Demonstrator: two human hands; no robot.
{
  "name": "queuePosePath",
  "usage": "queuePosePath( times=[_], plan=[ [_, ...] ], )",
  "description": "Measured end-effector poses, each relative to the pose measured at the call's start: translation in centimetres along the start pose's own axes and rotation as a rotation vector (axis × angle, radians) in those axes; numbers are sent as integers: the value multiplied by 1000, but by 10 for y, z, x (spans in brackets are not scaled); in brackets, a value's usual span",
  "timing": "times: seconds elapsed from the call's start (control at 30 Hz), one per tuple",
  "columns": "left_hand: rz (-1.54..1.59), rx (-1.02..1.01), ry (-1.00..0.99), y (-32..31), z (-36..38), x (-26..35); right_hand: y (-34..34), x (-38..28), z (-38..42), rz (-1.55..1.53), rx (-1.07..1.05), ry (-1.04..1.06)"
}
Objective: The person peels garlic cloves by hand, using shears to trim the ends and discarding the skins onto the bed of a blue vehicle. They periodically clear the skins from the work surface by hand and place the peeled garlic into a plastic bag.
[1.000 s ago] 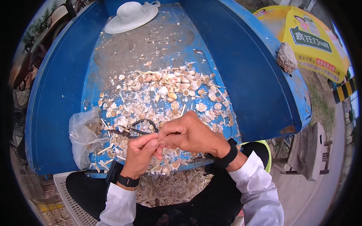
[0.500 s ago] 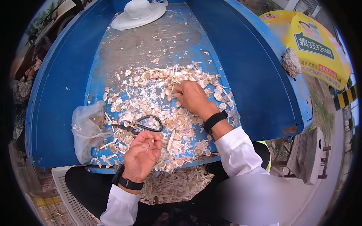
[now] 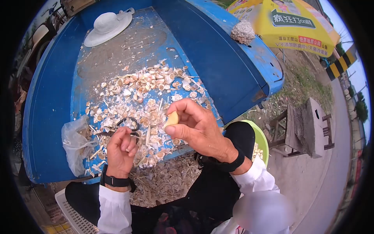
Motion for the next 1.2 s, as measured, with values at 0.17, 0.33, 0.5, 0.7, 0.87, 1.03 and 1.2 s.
queuePosePath(
  times=[0.17, 0.33, 0.5, 0.7, 0.87, 1.03, 1.2],
  plan=[
    [-200, 70, -51, 28, -7, 12, 55, -73, 187, 372, 628, 155],
    [-369, 107, -45, 52, -38, 27, 119, -41, 418, 740, 1235, -247],
    [-562, 112, -127, 34, -47, 57, 126, 26, 520, 1242, 648, -1167],
    [-939, 274, -266, 25, -83, 74, 111, -17, 331, 1094, 854, -360],
    [-1554, 263, -433, -10, -118, 30, 37, -71, 147, 1143, 380, 80],
    [-1855, 367, -602, -12, -142, -3, 5, -61, 26, 911, -104, 263],
    [-1375, 276, -432, 24, -134, 10, 20, 13, -90, 834, -145, 2]
  ],
)
Point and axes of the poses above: each hand's wrist, its own z-axis away from the middle knuckle, its own y-axis out of the back of the hand, x = y × z, the point moved 2 cm from there along -z, towards the middle knuckle, and after that the axes turned 15 degrees about -z, right-handed, at the moved point
